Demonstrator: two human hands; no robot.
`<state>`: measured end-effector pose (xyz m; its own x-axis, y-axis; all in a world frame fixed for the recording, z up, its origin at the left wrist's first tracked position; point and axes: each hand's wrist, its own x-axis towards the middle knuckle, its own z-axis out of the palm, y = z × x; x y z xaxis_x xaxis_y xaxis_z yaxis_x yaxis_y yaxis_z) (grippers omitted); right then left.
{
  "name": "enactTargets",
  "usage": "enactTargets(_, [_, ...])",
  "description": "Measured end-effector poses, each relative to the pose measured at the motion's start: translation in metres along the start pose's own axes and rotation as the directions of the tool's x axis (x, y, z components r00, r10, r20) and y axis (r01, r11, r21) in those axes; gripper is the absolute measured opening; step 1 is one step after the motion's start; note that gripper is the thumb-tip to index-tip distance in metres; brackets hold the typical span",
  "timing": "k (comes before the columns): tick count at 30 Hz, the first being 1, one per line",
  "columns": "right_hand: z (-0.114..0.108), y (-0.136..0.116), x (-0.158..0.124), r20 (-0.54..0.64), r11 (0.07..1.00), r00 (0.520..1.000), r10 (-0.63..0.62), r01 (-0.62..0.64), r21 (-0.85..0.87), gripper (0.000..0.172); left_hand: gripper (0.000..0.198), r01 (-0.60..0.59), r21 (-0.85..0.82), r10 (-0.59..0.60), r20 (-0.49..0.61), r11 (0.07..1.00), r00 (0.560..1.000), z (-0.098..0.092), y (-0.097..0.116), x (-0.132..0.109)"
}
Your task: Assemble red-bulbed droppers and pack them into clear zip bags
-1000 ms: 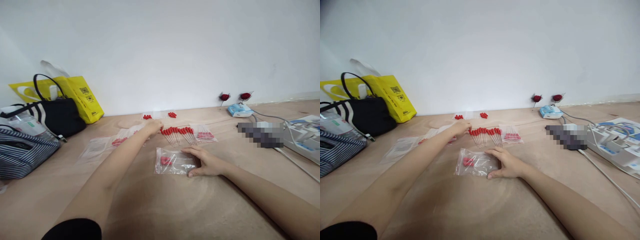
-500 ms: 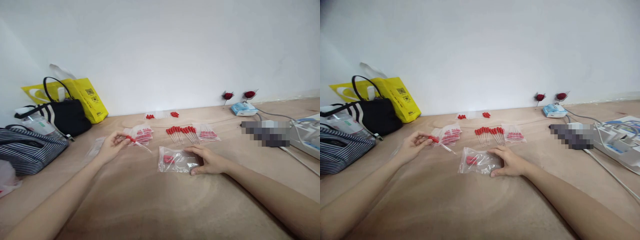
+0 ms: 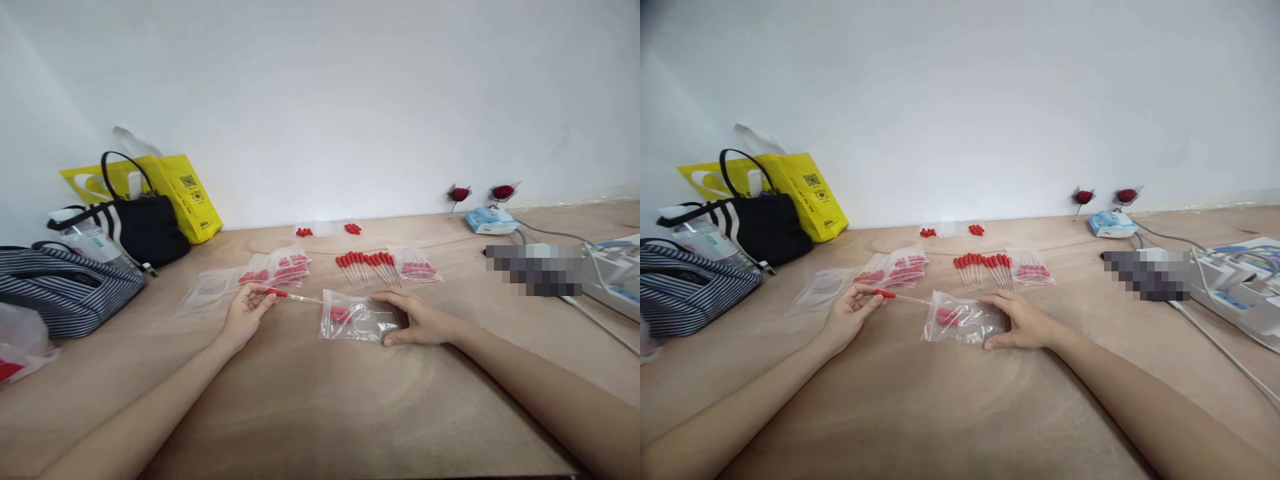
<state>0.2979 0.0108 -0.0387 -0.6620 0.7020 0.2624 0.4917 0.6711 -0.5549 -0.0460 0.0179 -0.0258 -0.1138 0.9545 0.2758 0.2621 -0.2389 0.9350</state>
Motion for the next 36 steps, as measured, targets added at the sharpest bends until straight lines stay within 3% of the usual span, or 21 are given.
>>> enactTargets(5, [-0.001,0.000,0.000,0.003,1.000,1.000,-0.007,0.007,-0.003,0.074,0.043,0.021,-0.032,-0.024,-0.083,0.999,0.996,-0.012,-0.003,0.001])
enactTargets(11, [0.000,0.001,0.000,0.004,1.000,1.000,-0.004,0.004,0.006,0.073,0.042,0.039,-0.035,-0.040,-0.030,0.999,0.999,-0.012,-0.002,-0.002])
enactTargets(16, [0.000,0.003,0.001,0.005,1.000,1.000,-0.005,0.005,0.005,0.074,0.042,0.059,-0.056,-0.059,0.008,0.997,0.998,0.004,0.004,-0.002])
enactTargets(21, [0.001,0.003,0.000,0.003,1.000,1.000,0.002,-0.002,0.005,0.075,0.039,0.091,-0.088,-0.084,0.077,0.992,0.993,0.033,0.012,-0.006])
enactTargets(29, [0.001,0.003,0.001,0.005,1.000,1.000,-0.005,0.005,-0.003,0.075,0.030,0.136,-0.087,-0.100,0.329,0.987,0.939,0.072,0.017,-0.007])
enactTargets(36, [0.002,0.005,0.001,-0.010,1.000,1.000,-0.019,0.019,0.006,0.074,0.023,-0.040,0.015,0.030,0.429,0.999,0.903,0.079,0.014,-0.002])
